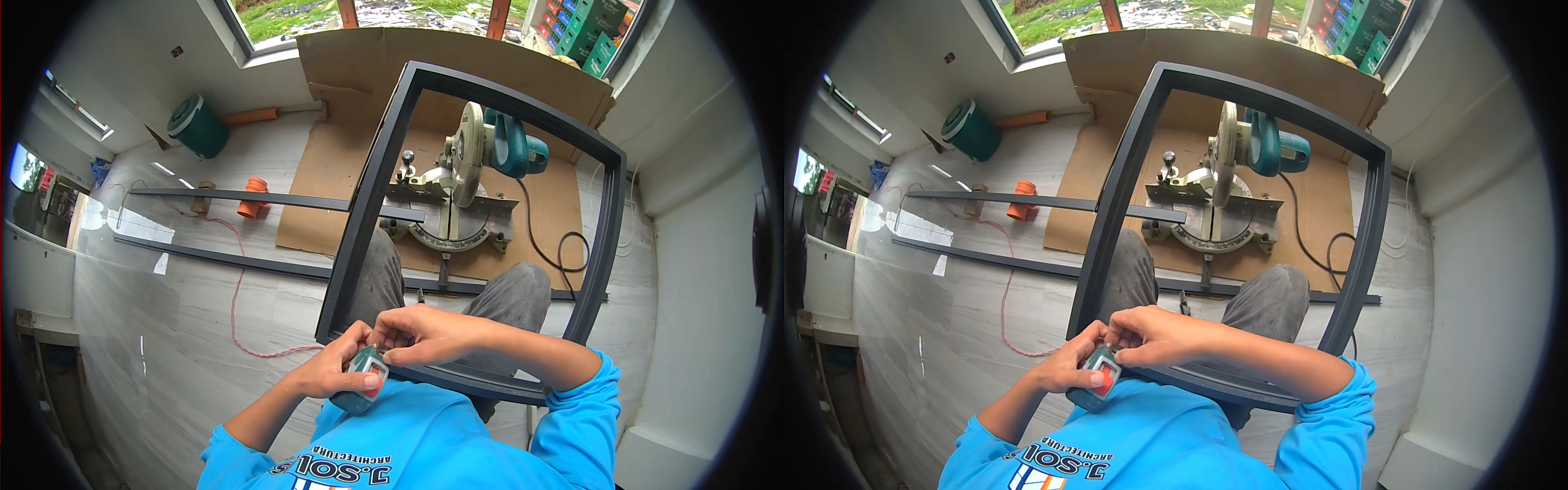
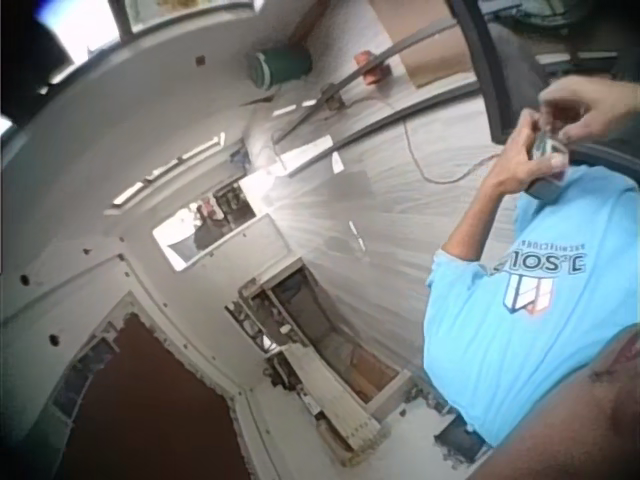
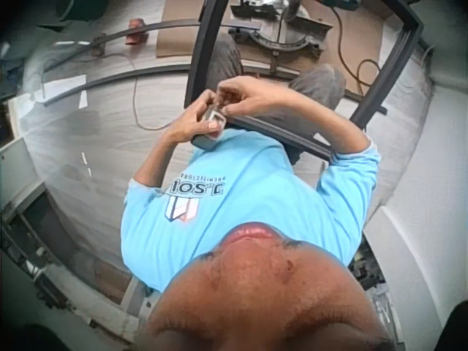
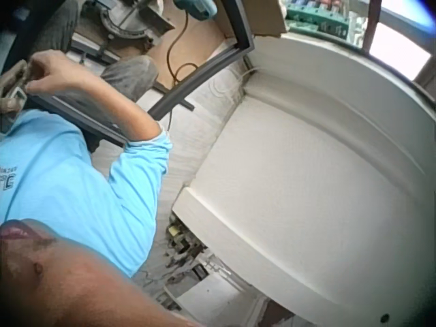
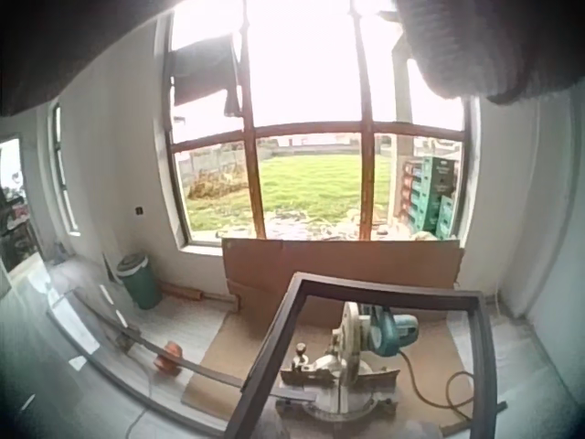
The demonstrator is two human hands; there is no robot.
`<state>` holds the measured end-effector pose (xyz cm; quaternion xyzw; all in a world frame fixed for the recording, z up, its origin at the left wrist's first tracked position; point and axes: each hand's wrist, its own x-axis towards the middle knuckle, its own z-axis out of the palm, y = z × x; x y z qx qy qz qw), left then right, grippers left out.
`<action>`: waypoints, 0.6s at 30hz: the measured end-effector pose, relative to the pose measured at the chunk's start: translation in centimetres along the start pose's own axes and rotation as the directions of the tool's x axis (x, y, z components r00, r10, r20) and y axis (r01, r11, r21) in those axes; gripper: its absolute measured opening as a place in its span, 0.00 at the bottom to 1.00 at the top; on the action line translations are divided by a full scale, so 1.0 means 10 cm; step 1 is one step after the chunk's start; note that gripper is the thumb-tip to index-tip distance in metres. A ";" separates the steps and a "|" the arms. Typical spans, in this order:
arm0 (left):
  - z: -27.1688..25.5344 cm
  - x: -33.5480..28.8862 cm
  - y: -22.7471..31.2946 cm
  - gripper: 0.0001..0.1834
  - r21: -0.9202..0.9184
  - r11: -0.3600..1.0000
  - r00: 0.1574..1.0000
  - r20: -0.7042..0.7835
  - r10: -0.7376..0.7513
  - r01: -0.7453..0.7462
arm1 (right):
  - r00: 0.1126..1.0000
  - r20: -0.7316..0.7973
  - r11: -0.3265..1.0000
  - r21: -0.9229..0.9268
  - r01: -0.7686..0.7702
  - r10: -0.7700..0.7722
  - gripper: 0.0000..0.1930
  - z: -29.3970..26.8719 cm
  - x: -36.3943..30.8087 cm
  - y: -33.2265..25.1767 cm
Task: Measuring and assembling pieces of a metal window or door frame using a miter saw.
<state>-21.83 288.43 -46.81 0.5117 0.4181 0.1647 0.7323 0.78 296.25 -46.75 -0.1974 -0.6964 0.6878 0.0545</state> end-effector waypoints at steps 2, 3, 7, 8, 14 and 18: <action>0.08 -0.01 -0.07 0.39 -0.096 0.993 0.998 -0.034 0.061 -0.064 | 0.998 0.048 0.999 0.021 -0.032 0.031 0.14 0.03 0.05 -0.05; 0.10 -0.05 -0.06 0.33 -0.087 0.992 0.995 -0.051 0.090 -0.094 | 0.998 0.067 0.999 0.045 -0.016 0.013 0.13 0.02 0.09 -0.06; -0.25 -0.27 -0.21 0.29 -0.083 0.978 0.981 0.066 -0.185 0.190 | 0.999 0.009 0.997 0.065 0.044 -0.045 0.08 -0.50 0.20 -0.05; -0.34 -0.35 -0.31 0.29 -0.102 0.977 0.981 0.066 -0.180 0.186 | 0.999 -0.029 0.997 0.072 0.017 -0.015 0.07 -0.80 0.22 -0.10; -0.53 -0.75 -1.04 0.23 -0.280 0.931 0.960 -0.082 -0.266 0.234 | 0.770 -0.569 0.934 -0.345 0.093 -0.288 0.13 -2.67 0.31 -0.28; -0.36 -0.67 -1.11 0.24 -0.416 0.852 0.840 -0.293 -0.457 0.318 | 0.691 -0.571 0.597 -0.763 -0.248 -0.444 0.14 -3.23 0.62 -0.23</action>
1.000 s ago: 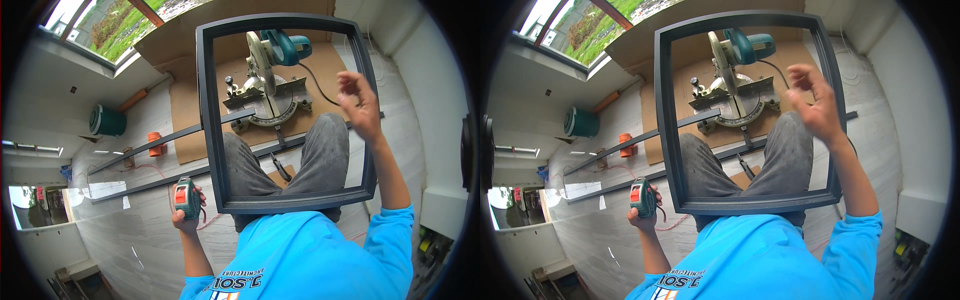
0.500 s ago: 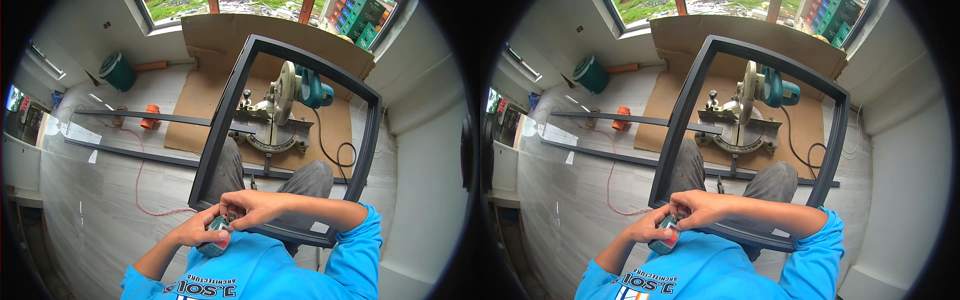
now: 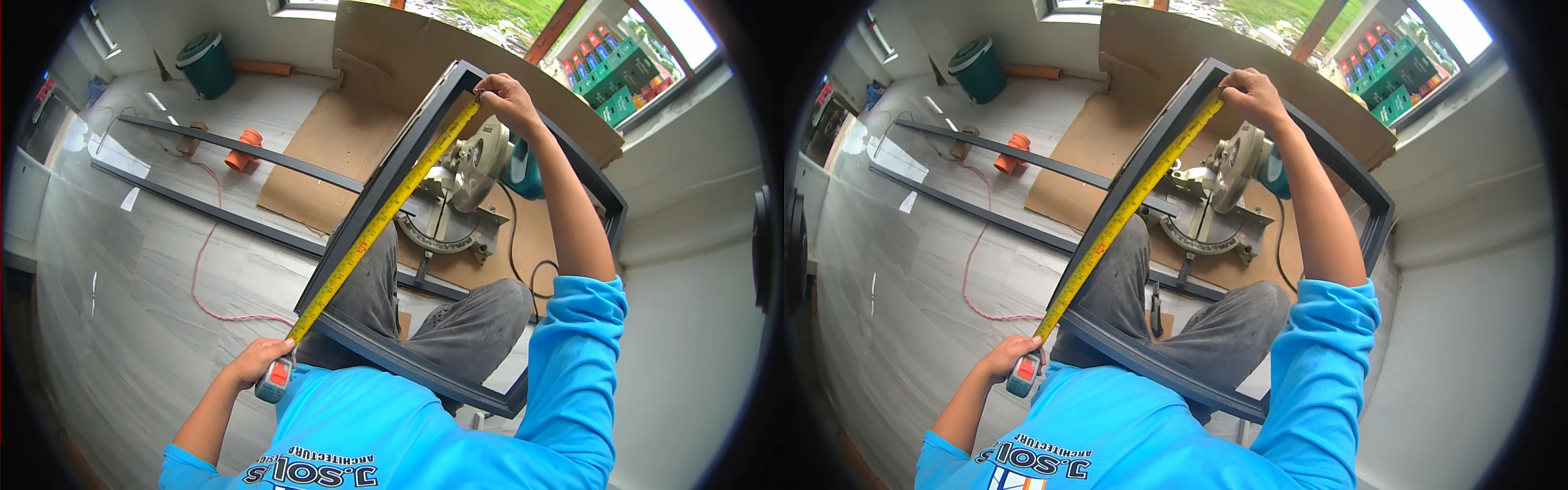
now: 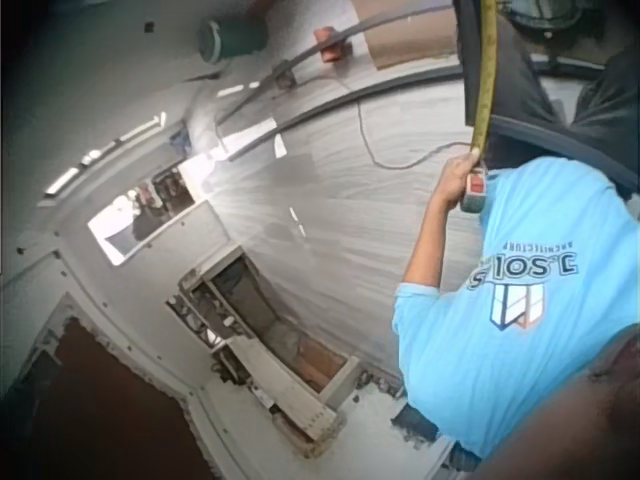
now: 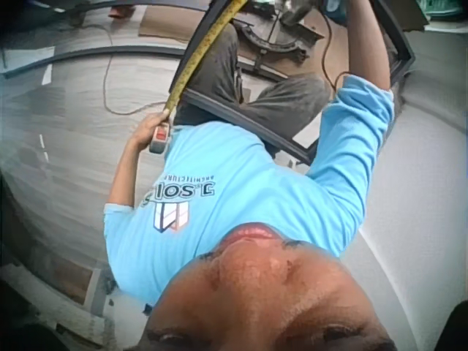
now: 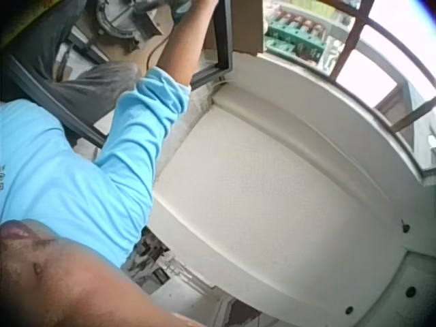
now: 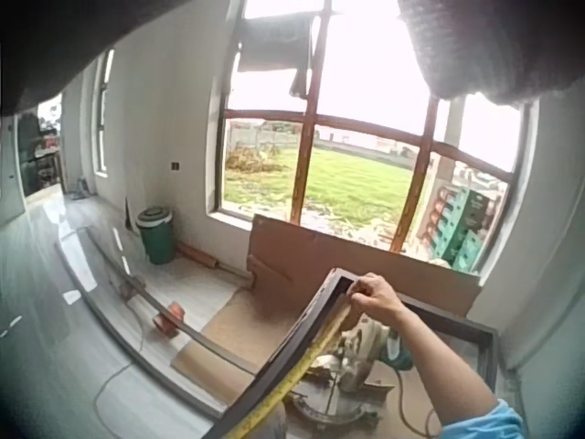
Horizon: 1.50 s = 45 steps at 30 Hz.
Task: Measuring and assembling pieces of a metal window or door frame using a miter saw.
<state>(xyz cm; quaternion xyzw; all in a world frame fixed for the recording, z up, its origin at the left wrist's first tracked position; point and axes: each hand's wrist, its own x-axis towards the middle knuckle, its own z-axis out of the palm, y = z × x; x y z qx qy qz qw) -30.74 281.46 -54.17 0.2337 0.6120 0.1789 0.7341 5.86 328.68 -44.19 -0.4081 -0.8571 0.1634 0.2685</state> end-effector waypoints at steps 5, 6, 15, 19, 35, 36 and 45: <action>0.20 0.12 0.01 0.25 -0.029 0.996 0.996 -0.027 0.089 -0.089 | 0.965 -0.153 0.901 -0.413 0.132 -0.212 0.15 0.33 0.10 -0.15; 0.20 0.12 0.03 0.25 -0.026 0.992 0.992 -0.015 0.122 -0.123 | 0.944 -0.183 0.904 -0.384 0.187 -0.273 0.19 0.39 0.09 -0.27; 0.21 0.18 0.12 0.22 0.042 0.979 0.980 -0.007 0.198 -0.197 | 0.811 0.026 0.596 -0.665 0.450 -0.584 0.22 0.40 -0.11 -0.78; 0.24 0.29 0.06 0.22 0.007 0.976 0.976 -0.022 0.216 -0.216 | 0.802 0.268 0.691 -0.408 0.597 -0.534 0.20 0.50 -0.28 -0.95; 0.17 0.34 -0.20 0.21 -0.006 0.975 0.967 -0.133 0.217 -0.220 | 0.752 0.251 0.688 -0.305 0.659 -0.609 0.09 0.47 -0.08 -0.52; 0.16 0.31 -0.26 0.20 0.028 0.973 0.959 -0.162 0.232 -0.230 | 0.739 0.259 0.677 -0.296 0.674 -0.622 0.08 0.45 -0.03 -0.50; 0.19 0.35 -0.23 0.23 0.197 0.947 0.934 -0.208 0.292 -0.253 | 0.838 0.169 0.738 -0.407 0.539 -0.519 0.05 0.48 -0.09 -0.33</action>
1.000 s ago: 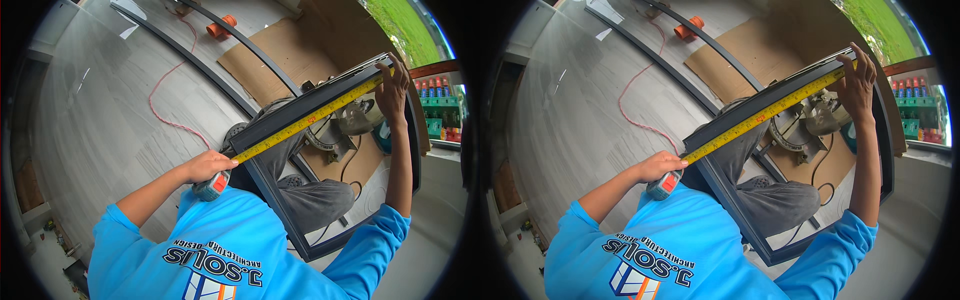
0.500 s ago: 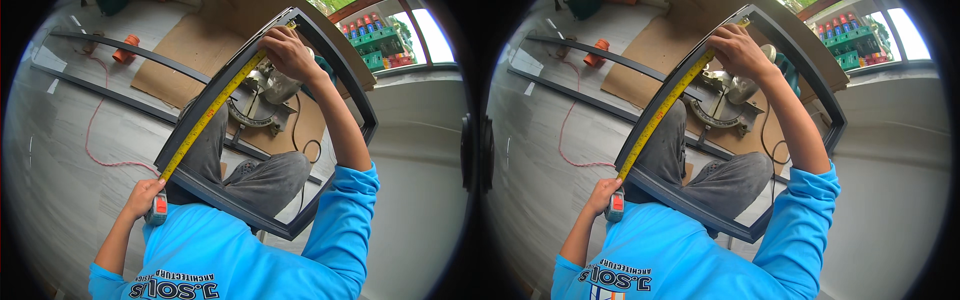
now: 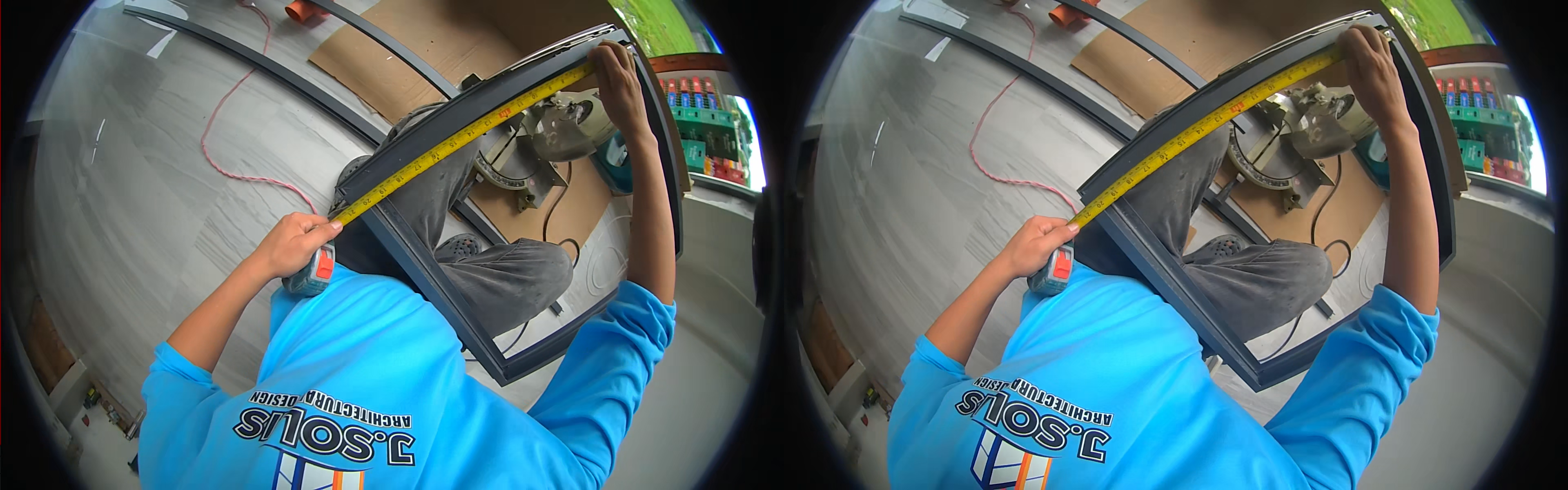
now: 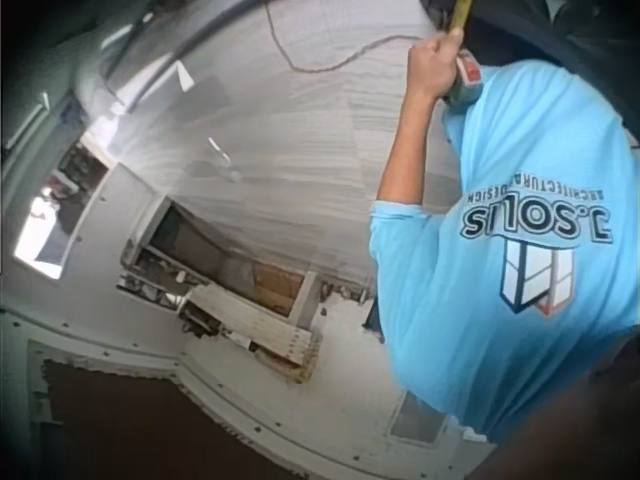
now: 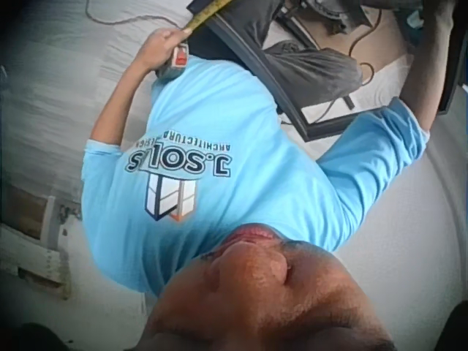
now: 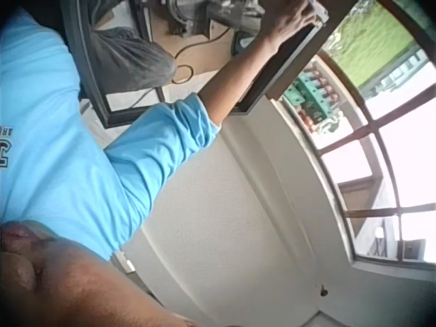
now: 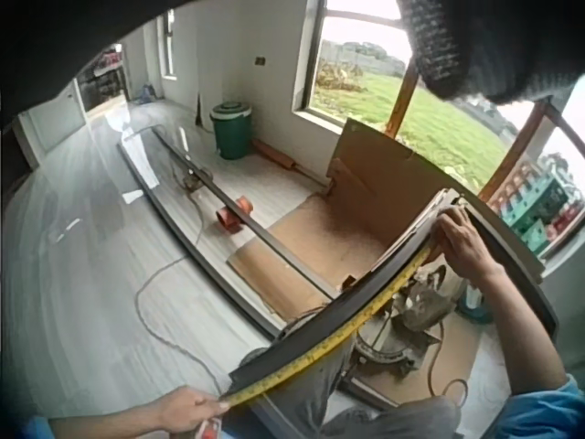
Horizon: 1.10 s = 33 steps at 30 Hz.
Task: Measuring and assembling pieces of a metal window or door frame using a miter saw.
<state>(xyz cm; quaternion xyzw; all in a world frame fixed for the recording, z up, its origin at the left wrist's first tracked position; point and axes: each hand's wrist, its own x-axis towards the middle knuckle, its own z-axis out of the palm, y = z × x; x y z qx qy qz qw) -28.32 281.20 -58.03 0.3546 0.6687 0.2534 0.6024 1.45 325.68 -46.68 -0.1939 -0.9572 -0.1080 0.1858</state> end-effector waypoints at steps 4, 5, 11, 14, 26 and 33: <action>-0.01 -0.03 -0.02 0.26 0.062 0.998 0.999 -0.045 0.016 -0.013 | 1.000 0.010 1.000 0.000 -0.001 0.001 0.05 0.02 0.02 -0.06; -0.02 -0.03 -0.01 0.26 0.059 0.998 0.999 -0.050 0.015 -0.012 | 1.000 0.016 1.000 -0.008 -0.013 0.013 0.05 0.02 0.02 -0.07; -0.02 -0.06 0.07 0.26 0.079 0.996 0.997 -0.066 0.041 -0.036 | 0.997 0.054 0.998 -0.044 -0.053 0.055 0.06 0.02 0.01 -0.03; -0.03 -0.07 0.10 0.24 0.095 0.995 0.999 -0.048 0.014 -0.009 | 0.995 0.060 0.997 -0.040 -0.071 0.074 0.07 0.04 0.01 0.00; -0.01 -0.08 0.07 0.25 0.091 0.994 0.994 -0.082 0.066 -0.058 | 0.991 0.076 0.993 -0.030 -0.111 0.113 0.08 0.03 0.02 0.05; -0.02 -0.09 0.08 0.26 0.153 0.988 0.995 -0.091 0.046 -0.032 | 0.990 0.090 0.994 -0.011 -0.110 0.111 0.08 0.05 0.02 0.04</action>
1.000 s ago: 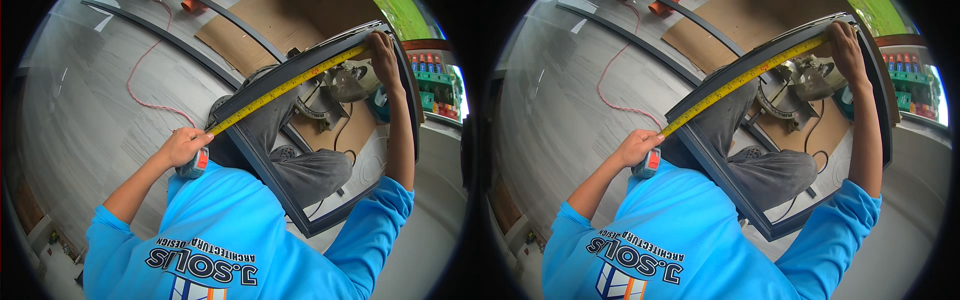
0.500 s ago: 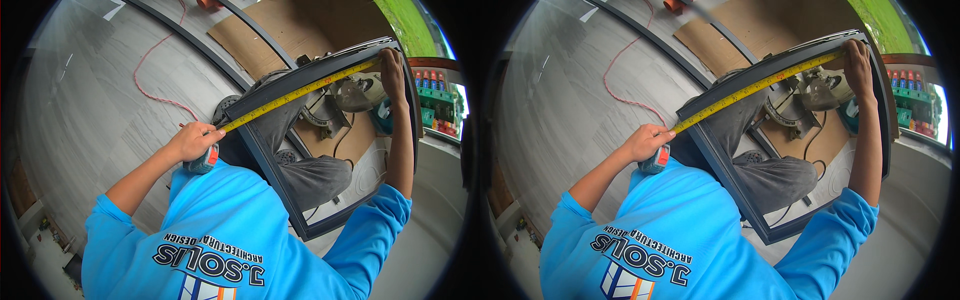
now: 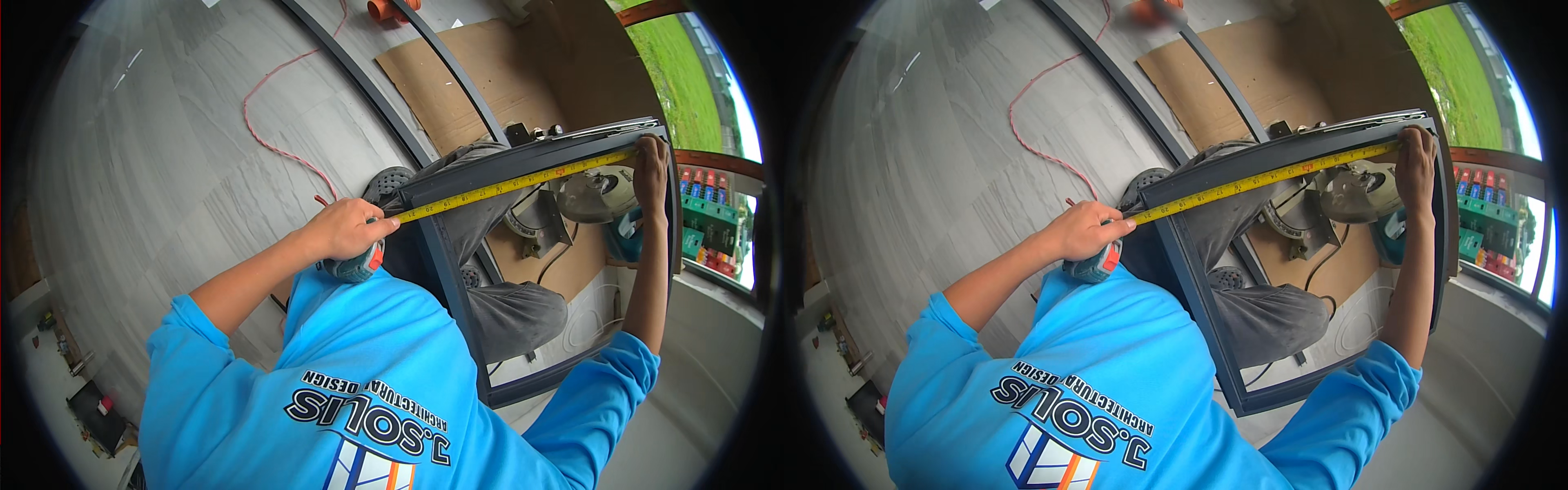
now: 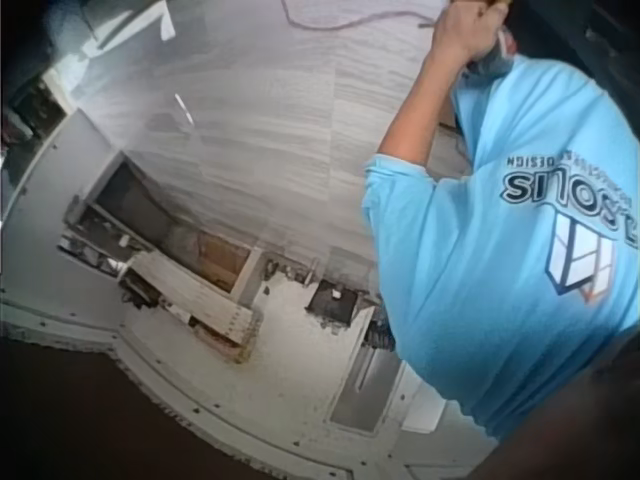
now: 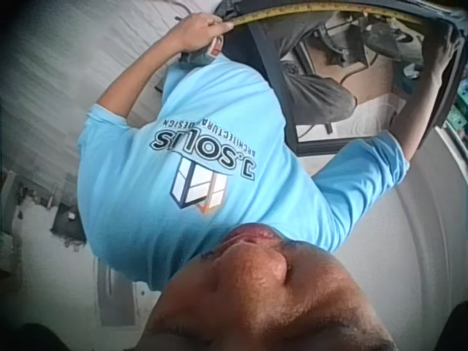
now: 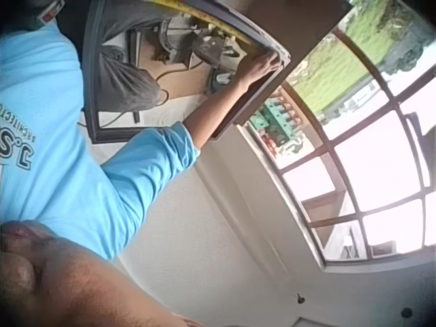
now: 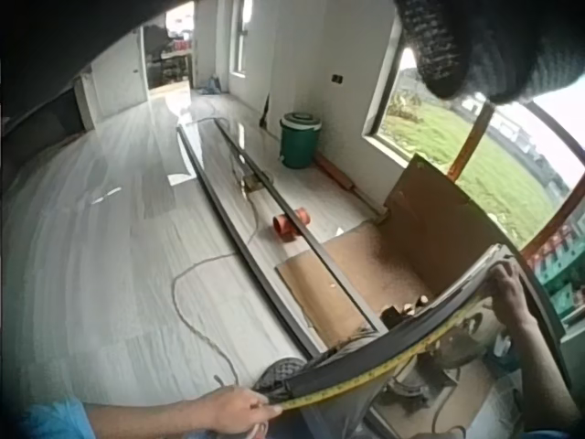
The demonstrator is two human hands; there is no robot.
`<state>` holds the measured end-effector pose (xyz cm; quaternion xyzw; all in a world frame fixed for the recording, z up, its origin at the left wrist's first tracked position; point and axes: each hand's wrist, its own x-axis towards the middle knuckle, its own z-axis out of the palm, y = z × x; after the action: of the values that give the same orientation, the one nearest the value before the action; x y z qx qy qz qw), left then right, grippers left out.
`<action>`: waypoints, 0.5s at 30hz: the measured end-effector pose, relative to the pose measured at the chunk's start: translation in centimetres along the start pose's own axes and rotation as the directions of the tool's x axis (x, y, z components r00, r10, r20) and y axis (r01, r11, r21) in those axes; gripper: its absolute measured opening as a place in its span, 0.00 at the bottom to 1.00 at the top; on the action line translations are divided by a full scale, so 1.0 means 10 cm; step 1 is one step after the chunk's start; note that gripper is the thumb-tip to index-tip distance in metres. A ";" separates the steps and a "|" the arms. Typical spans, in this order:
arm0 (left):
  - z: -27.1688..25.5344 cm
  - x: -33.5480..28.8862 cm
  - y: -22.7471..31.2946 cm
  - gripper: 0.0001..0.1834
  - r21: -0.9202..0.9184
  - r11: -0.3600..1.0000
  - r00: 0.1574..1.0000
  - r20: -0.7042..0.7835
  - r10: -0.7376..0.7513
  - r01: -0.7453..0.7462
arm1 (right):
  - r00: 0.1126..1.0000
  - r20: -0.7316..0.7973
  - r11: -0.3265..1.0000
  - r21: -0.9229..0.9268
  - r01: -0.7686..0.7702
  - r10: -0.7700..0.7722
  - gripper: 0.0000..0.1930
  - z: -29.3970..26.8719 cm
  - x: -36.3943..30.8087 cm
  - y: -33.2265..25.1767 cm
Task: Measuring and assembling pieces of a metal window or door frame using a miter saw.
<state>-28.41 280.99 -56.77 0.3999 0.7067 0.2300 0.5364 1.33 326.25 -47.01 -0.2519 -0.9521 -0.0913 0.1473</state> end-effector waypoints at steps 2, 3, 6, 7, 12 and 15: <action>0.00 -0.01 -0.01 0.26 0.017 1.000 1.000 -0.002 -0.004 0.004 | 1.000 -0.007 1.000 -0.008 0.006 -0.006 0.07 0.01 0.01 -0.01; 0.00 -0.01 -0.01 0.26 0.014 1.000 1.000 -0.004 -0.002 0.002 | 1.000 -0.004 1.000 -0.012 0.009 -0.009 0.07 0.02 0.02 -0.01; 0.00 -0.01 -0.01 0.26 0.016 1.000 1.000 -0.003 -0.002 0.002 | 1.000 0.003 1.000 -0.019 0.001 -0.001 0.07 0.00 0.02 -0.01; -0.02 -0.01 0.00 0.26 0.021 1.000 1.000 0.006 -0.006 0.006 | 1.000 0.005 1.000 -0.019 -0.004 0.004 0.08 0.00 0.02 0.00; -0.01 0.01 -0.02 0.26 0.030 1.000 1.000 0.000 0.007 -0.007 | 1.000 0.009 1.000 -0.023 -0.014 0.014 0.08 0.00 0.02 0.00; -0.02 0.00 0.00 0.26 0.027 1.000 1.000 0.005 0.005 -0.005 | 1.000 0.007 1.000 -0.017 -0.025 0.025 0.08 0.00 0.01 0.00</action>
<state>-28.58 280.99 -56.76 0.4096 0.7074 0.2205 0.5321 1.21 326.31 -46.98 -0.2655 -0.9485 -0.0968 0.1429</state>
